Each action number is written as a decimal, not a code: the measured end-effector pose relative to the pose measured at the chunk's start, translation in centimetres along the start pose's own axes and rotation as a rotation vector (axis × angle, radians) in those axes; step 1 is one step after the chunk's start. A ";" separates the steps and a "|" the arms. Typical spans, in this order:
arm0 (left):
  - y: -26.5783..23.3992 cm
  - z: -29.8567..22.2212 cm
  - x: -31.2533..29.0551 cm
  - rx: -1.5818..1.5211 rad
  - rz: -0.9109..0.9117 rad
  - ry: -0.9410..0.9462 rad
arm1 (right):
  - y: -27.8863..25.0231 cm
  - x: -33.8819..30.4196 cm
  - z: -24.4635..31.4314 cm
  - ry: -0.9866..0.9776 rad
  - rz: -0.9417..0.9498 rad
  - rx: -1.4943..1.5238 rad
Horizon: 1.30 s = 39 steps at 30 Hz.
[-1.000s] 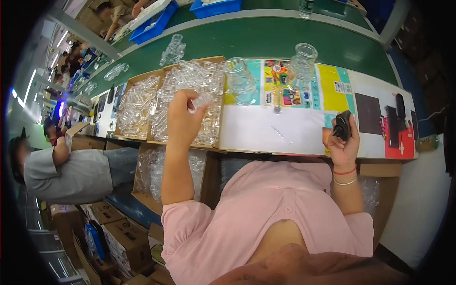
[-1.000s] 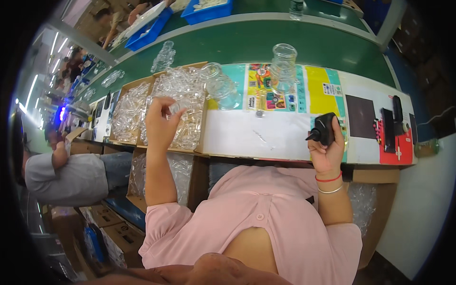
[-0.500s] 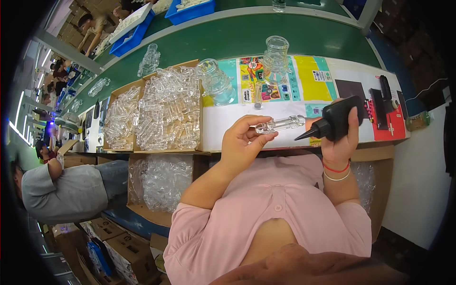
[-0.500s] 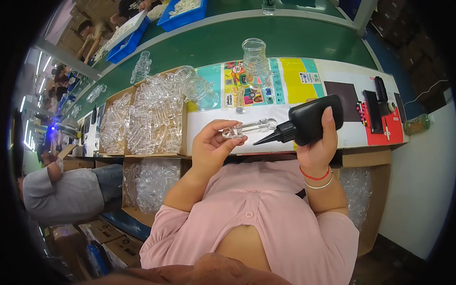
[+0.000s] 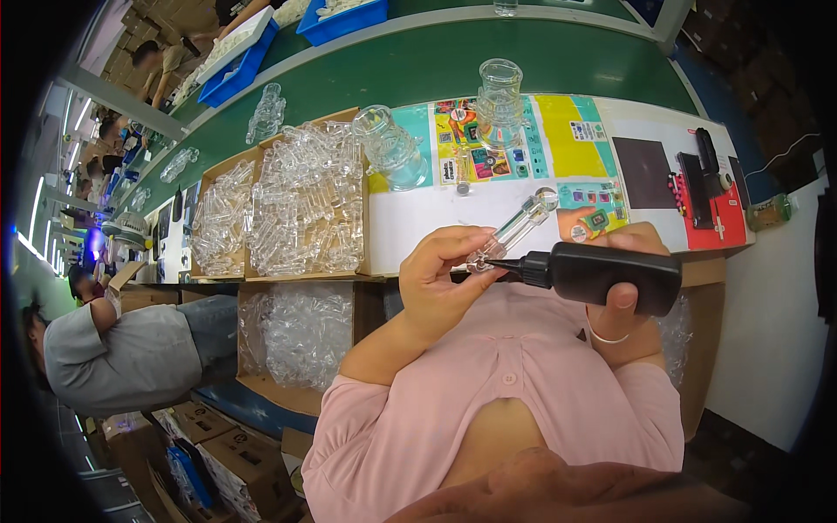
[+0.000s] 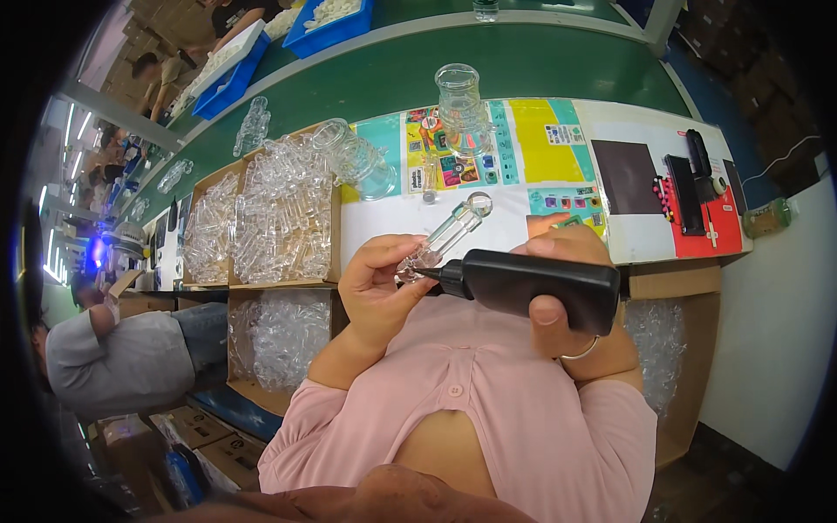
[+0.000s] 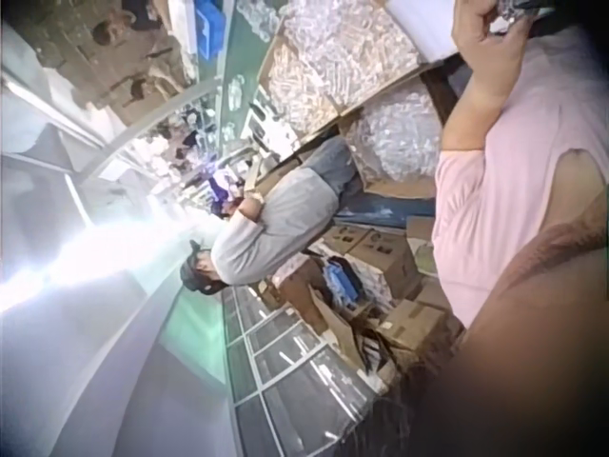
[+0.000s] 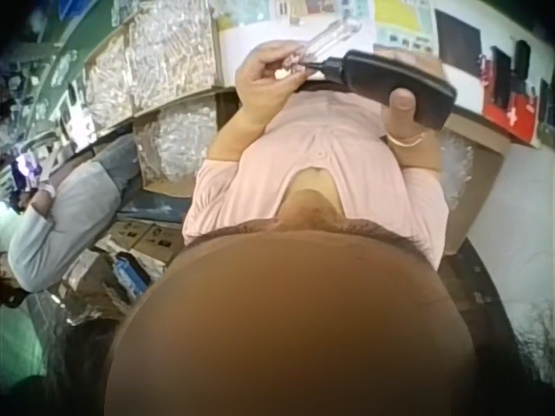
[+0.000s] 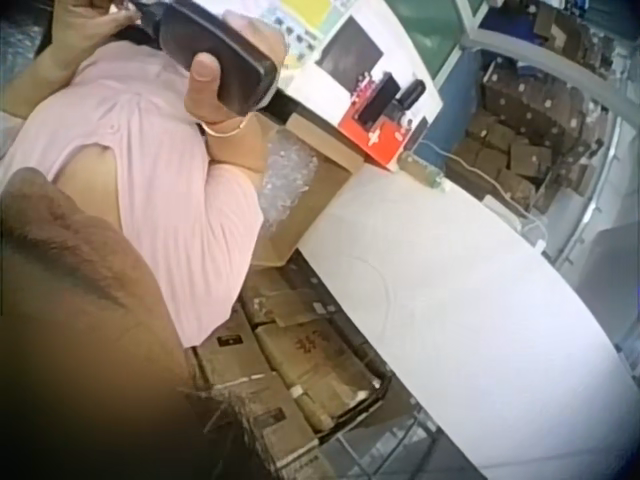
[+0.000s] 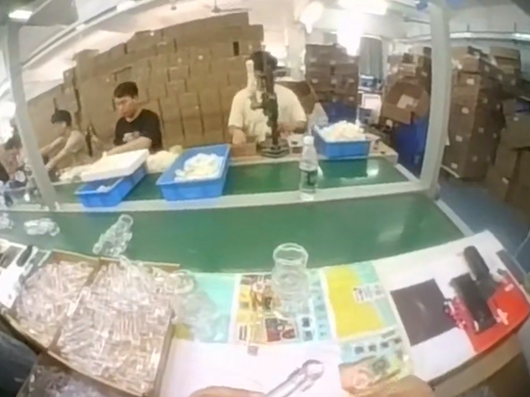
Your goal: Applying glue to small parts and wrapping glass mugs in bubble wrap before boxing them on an assembly line.
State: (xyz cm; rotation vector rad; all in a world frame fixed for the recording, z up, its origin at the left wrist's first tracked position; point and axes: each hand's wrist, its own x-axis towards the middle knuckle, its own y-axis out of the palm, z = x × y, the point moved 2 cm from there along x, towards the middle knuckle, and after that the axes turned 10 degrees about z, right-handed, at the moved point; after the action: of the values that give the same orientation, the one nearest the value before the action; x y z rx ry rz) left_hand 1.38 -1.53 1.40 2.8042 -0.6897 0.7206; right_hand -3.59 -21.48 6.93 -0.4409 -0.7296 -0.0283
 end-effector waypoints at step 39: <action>-0.3 -2.8 0.6 0.595 0.074 0.226 | -0.8 0.6 3.0 -0.158 0.287 0.009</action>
State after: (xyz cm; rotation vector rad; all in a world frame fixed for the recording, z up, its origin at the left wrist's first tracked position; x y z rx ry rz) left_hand 0.78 -0.78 4.14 3.1329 -0.6182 1.4380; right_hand -5.15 -20.91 9.59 -0.5402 -0.8147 0.2816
